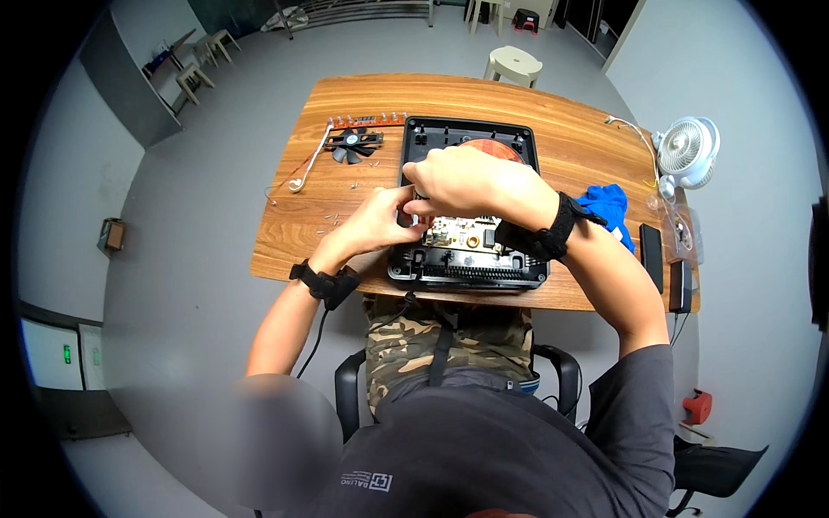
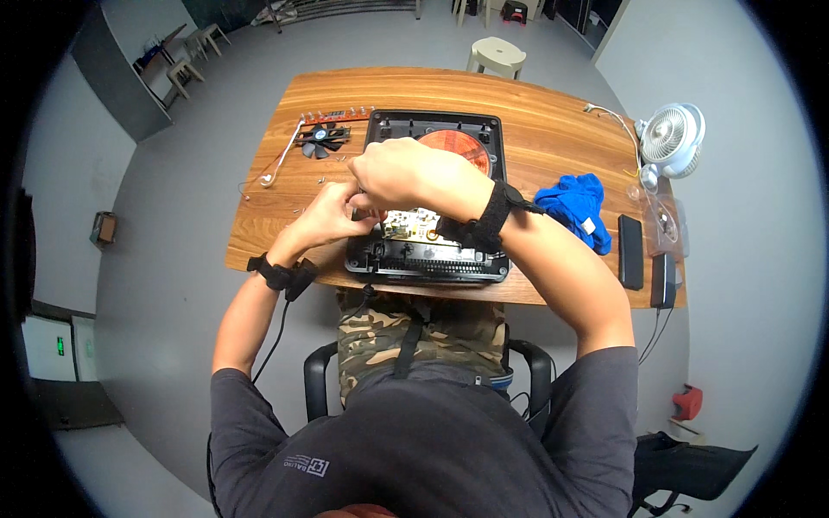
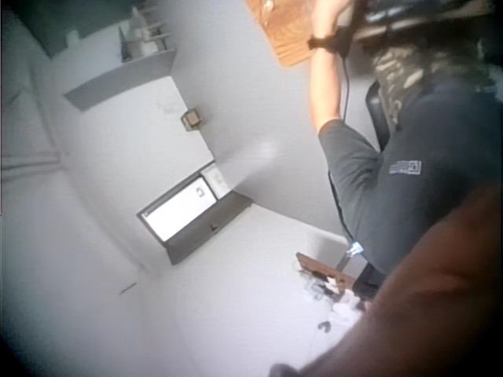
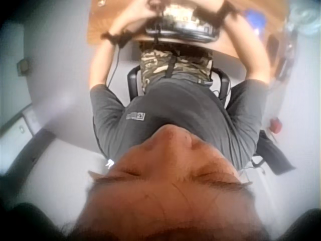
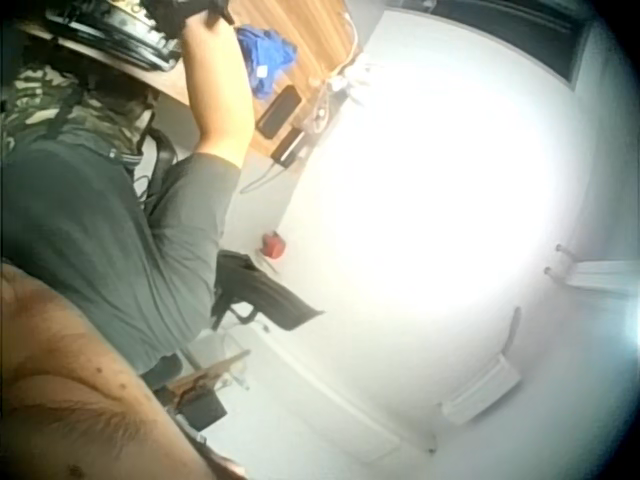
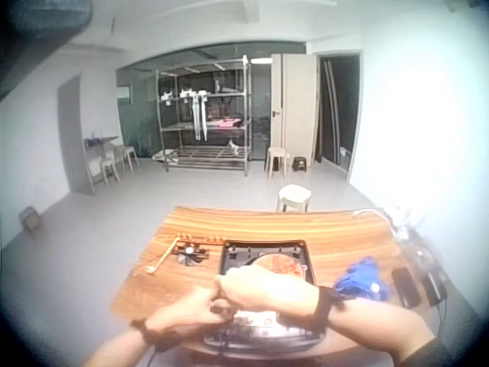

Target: The person disassembles a portable gas stove, removes the burner and fan, cleans the fan with a blue cloth, and reassembles the unit using a screwdriver. The person places the burner back into the stove and tightens screws to secure the components.

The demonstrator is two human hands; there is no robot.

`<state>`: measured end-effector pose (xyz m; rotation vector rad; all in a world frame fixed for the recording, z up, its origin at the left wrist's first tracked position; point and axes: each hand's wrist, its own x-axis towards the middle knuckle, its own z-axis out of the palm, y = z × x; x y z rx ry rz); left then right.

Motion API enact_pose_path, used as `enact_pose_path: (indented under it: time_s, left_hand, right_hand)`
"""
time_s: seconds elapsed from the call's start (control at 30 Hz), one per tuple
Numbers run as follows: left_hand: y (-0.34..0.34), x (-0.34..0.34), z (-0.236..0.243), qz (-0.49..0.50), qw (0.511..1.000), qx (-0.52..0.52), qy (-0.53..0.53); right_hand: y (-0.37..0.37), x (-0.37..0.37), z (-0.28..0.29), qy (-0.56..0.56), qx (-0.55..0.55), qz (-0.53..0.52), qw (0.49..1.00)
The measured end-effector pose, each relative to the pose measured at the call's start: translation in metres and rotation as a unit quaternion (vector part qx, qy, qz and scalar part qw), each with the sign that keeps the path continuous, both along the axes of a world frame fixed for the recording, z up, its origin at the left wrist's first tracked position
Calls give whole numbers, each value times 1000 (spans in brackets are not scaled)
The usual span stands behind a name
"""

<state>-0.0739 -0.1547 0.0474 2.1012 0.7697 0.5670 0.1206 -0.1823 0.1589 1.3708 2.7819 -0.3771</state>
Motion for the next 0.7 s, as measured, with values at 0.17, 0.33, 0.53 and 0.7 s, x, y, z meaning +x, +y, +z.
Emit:
enact_pose_path:
  time_s: [0.17, 0.33, 0.53, 0.7]
  left_hand:
    - [-5, 6, 11, 14, 999, -20, 26]
    - [-4, 9, 11, 18, 999, -4, -33]
    - [-2, 26, 48, 14, 988, 149, 31]
    - [9, 49, 54, -64, 941, 331, 44]
  right_hand:
    - [-3, 5, -1, 4, 36, 19, 999]
    - [-4, 11, 21, 12, 37, 18, 999]
    - [-11, 42, 40, -34, 32, -29, 998]
    - [-18, 64, 10, -62, 39, -44, 996]
